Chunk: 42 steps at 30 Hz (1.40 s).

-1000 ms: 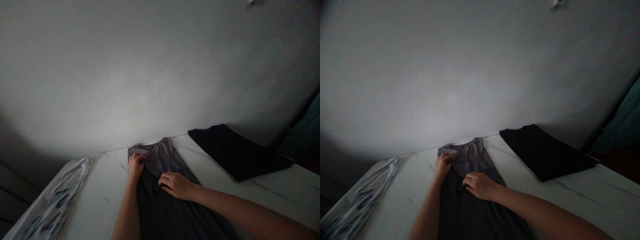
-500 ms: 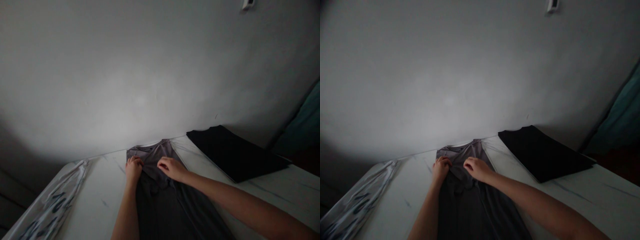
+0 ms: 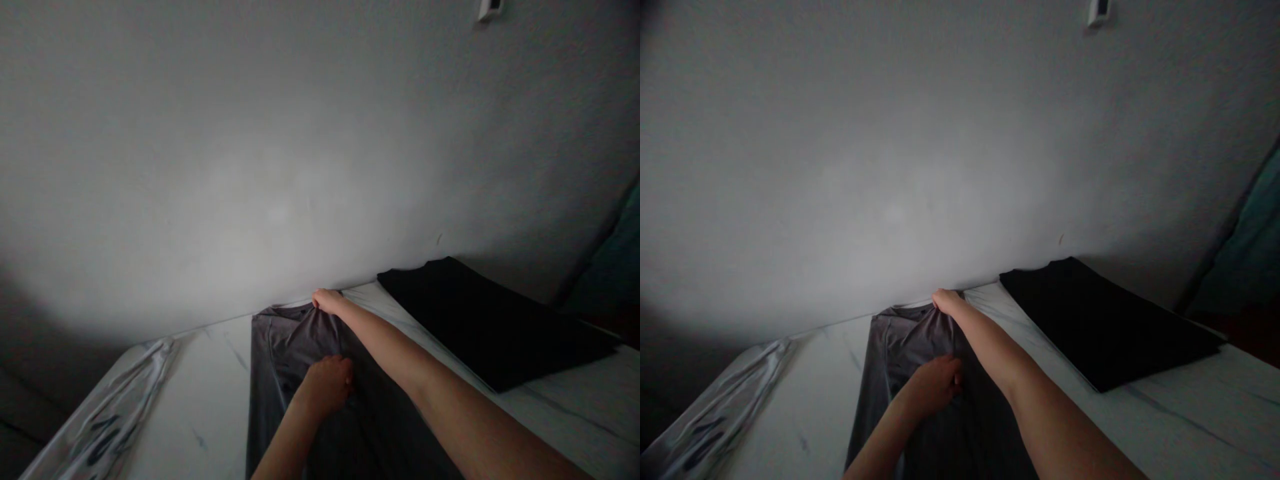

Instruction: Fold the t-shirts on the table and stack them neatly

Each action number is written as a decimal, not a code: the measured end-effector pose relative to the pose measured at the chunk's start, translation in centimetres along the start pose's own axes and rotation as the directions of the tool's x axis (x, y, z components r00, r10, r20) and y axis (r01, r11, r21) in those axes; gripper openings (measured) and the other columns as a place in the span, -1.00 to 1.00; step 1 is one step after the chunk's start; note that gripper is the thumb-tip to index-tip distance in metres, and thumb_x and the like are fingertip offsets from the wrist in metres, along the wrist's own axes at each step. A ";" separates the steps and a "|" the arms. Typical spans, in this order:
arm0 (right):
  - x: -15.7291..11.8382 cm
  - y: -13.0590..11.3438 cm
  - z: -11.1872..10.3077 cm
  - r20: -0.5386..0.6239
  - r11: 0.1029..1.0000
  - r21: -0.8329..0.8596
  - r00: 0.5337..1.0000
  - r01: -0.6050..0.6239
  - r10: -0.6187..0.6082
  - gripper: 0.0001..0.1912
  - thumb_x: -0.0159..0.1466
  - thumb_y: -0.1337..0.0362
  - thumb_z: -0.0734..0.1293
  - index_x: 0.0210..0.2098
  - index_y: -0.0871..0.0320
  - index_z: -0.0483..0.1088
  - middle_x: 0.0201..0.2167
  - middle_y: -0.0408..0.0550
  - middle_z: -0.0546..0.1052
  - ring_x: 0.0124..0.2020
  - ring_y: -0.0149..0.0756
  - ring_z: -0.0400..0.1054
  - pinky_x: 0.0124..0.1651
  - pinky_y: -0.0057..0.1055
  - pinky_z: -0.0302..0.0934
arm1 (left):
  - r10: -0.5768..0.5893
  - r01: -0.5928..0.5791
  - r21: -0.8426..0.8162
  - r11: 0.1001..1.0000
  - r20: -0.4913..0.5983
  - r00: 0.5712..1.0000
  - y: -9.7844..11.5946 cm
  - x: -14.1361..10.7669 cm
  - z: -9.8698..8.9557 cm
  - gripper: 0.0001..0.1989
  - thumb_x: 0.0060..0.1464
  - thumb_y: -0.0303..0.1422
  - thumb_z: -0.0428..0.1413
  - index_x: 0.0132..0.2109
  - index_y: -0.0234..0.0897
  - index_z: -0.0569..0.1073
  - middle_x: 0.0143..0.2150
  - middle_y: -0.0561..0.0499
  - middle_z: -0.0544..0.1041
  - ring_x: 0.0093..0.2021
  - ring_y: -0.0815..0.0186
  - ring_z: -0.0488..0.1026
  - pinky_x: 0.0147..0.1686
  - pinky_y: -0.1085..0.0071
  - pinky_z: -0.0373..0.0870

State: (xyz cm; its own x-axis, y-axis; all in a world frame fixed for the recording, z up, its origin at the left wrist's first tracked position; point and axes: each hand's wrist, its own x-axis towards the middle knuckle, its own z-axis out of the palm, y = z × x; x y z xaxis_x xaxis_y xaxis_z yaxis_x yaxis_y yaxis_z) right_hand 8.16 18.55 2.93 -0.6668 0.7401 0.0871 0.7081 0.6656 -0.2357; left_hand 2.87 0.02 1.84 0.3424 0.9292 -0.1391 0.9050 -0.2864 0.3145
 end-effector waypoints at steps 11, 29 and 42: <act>-1.6 0.1 1.7 -0.143 0.996 0.044 0.987 -0.071 0.077 -0.68 0.29 0.52 0.13 -0.08 0.27 0.44 -0.04 0.14 0.47 -0.11 -0.25 0.39 -0.12 -0.42 0.20 | -0.277 0.242 -0.158 0.957 -0.269 0.922 -4.5 0.7 -2.8 -0.82 0.13 -0.41 -0.02 -0.22 -0.23 0.48 -0.22 -0.06 0.58 -0.18 0.21 0.51 -0.17 0.34 0.37; -8.7 4.3 4.1 -0.123 0.991 0.043 0.984 -0.129 0.133 -0.44 0.42 0.14 0.06 0.34 0.25 0.08 0.38 0.21 -0.04 0.38 0.00 -0.14 0.35 0.00 -0.17 | -0.541 0.632 0.082 0.771 -0.440 0.717 -9.8 0.8 -3.0 -0.78 0.11 -0.27 0.09 -0.12 -0.27 0.43 -0.11 -0.18 0.55 -0.05 0.03 0.47 -0.16 0.22 0.35; -23.9 1.2 4.9 -0.057 0.991 0.104 0.995 0.088 -0.083 -0.29 0.35 0.07 0.22 0.37 0.25 -0.03 0.39 0.25 -0.10 0.40 0.04 -0.27 0.36 0.08 -0.16 | 0.074 -0.013 0.203 0.979 -0.301 0.951 -2.9 4.6 4.2 -0.48 0.24 -0.24 -0.04 0.32 -0.13 0.16 0.38 -0.05 0.16 0.40 0.11 -0.02 0.31 0.06 0.05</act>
State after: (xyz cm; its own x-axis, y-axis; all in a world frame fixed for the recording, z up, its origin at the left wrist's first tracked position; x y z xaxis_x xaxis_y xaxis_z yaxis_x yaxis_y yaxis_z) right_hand 23.77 1.22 -4.21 -0.7086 0.6869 0.1613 0.6186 0.7147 -0.3263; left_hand 2.90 4.17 -3.68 0.3170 0.9324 0.1735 0.9330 -0.3394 0.1195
